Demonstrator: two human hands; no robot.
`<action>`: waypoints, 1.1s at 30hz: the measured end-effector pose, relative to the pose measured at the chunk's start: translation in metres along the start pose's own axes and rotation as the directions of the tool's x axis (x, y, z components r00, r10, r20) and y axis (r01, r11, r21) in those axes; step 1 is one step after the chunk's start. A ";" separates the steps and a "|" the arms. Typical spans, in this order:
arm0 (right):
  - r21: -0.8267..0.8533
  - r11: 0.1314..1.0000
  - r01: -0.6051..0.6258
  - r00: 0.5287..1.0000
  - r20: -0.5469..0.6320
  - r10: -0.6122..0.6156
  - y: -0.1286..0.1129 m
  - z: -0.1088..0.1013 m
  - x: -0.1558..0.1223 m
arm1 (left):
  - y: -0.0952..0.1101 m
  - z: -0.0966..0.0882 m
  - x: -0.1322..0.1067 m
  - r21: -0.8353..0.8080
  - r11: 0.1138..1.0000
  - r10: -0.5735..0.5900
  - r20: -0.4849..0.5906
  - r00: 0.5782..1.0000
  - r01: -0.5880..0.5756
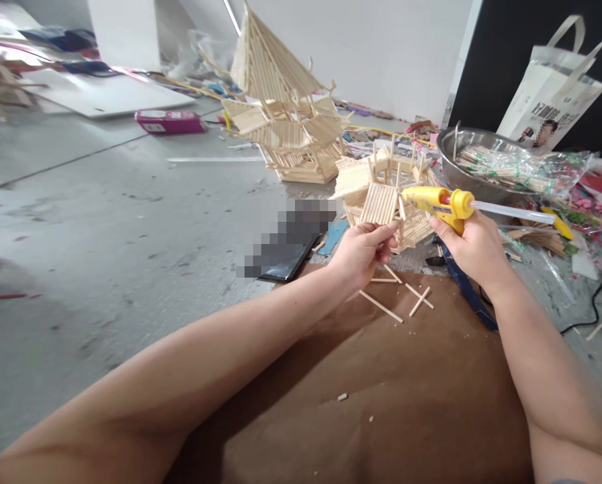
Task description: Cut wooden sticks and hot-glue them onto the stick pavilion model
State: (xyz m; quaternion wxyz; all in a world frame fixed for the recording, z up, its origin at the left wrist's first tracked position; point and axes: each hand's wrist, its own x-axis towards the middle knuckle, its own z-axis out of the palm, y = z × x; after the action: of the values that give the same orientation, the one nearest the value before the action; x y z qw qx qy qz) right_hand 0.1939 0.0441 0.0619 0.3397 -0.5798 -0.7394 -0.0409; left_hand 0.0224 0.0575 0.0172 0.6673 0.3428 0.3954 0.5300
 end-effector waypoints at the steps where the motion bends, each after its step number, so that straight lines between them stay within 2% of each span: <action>1: -0.009 1.000 -0.003 1.000 0.000 0.003 0.000 0.000 0.000 | 0.000 0.000 0.000 -0.001 1.000 0.002 0.001 1.000 -0.002; 13: -0.014 1.000 0.027 1.000 -0.006 -0.027 -0.003 0.003 -0.001 | 0.001 -0.001 0.000 -0.058 0.998 -0.011 0.010 1.000 0.012; 22: -0.060 0.997 0.051 0.997 -0.051 -0.054 0.000 0.006 -0.001 | 0.001 -0.001 0.000 -0.052 0.999 0.004 0.013 1.000 -0.003; 33: -0.091 0.995 0.047 0.999 -0.010 -0.048 -0.004 0.003 -0.001 | 0.001 -0.003 0.002 -0.065 0.998 0.000 0.062 0.998 0.004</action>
State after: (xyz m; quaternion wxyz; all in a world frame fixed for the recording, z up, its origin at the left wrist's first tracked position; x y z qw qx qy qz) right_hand 0.1889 0.0436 0.0607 0.3166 -0.5767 -0.7482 -0.0860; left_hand 0.0197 0.0595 0.0168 0.6903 0.3369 0.3576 0.5312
